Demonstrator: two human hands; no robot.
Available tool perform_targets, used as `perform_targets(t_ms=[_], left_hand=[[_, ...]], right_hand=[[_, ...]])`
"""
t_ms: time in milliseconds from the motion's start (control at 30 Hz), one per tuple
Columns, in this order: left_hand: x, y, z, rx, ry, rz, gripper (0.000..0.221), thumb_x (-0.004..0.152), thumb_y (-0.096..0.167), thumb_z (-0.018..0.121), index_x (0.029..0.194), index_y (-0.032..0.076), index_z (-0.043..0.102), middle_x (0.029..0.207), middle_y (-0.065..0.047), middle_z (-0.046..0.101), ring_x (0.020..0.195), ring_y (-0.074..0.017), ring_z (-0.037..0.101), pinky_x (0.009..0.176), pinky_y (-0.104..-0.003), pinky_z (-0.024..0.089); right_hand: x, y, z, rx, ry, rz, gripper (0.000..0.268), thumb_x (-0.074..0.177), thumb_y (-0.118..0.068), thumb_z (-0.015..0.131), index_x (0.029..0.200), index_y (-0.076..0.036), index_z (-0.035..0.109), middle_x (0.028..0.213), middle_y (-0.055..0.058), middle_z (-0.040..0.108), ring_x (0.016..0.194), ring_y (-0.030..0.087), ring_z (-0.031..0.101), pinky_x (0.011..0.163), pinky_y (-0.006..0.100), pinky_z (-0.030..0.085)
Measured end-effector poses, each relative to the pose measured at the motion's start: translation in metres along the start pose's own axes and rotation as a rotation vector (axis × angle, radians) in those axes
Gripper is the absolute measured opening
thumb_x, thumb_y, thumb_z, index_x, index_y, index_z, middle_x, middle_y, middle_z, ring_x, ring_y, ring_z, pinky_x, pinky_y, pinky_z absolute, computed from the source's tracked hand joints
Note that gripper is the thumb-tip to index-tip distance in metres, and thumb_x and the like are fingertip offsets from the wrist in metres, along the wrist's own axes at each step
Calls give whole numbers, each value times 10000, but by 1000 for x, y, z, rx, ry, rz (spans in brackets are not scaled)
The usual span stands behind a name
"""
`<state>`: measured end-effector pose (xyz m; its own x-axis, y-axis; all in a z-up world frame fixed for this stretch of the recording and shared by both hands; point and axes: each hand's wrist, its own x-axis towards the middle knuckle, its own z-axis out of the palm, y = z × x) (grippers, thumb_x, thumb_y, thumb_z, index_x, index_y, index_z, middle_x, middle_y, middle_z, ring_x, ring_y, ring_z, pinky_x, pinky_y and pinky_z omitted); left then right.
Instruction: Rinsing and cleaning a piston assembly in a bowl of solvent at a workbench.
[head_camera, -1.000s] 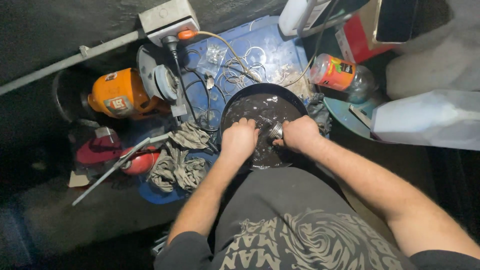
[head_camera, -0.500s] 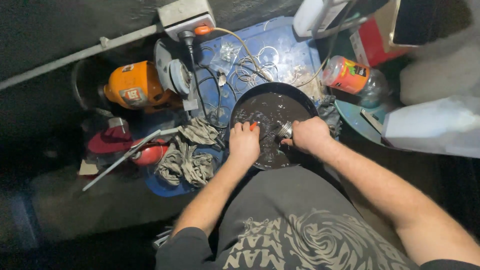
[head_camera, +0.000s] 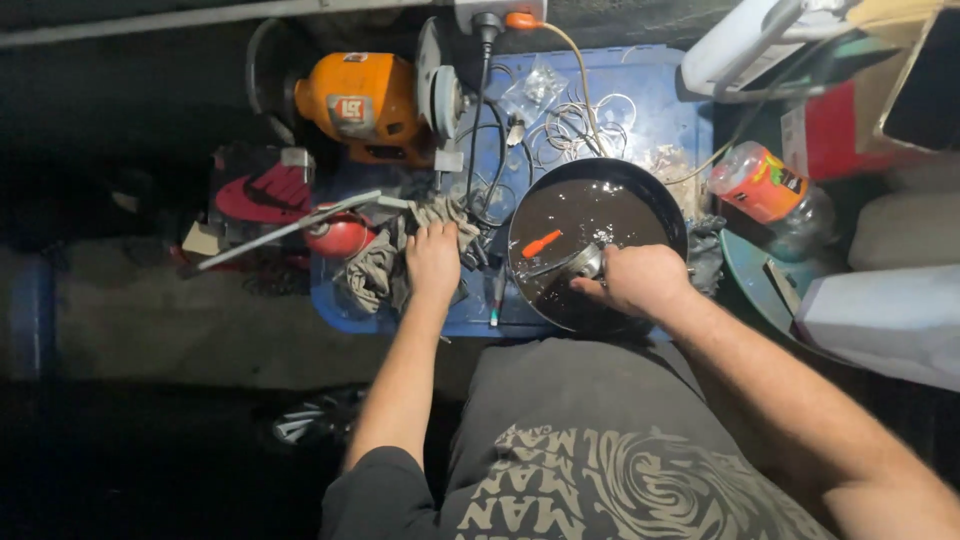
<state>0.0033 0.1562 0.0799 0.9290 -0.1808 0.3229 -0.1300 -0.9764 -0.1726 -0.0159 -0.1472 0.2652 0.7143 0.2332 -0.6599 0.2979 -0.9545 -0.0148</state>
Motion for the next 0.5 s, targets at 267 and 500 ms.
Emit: perform_targets(t_ms=[267,500], left_hand=[[12,9,-44,-384,147,-195,423,1052,453,534,726,183,547,744,5,499,824,-220,559,742,-378,445],[24,50,-90,-987,-249,-440,249,988,287,588,1096,88,483,978,-252,645,1003,-515,661,878,-600,520]], right_hand=[[5,-20,-6,13,22,-73,850,945,-762,374,1328,-37,598,1002,200,771,1019,359,758,825,486,591],[0,-21,-21,143,-15,-64,903,945,-787,335,1318,-18,626,1004,239,766,1031,384,749,840,489,589]])
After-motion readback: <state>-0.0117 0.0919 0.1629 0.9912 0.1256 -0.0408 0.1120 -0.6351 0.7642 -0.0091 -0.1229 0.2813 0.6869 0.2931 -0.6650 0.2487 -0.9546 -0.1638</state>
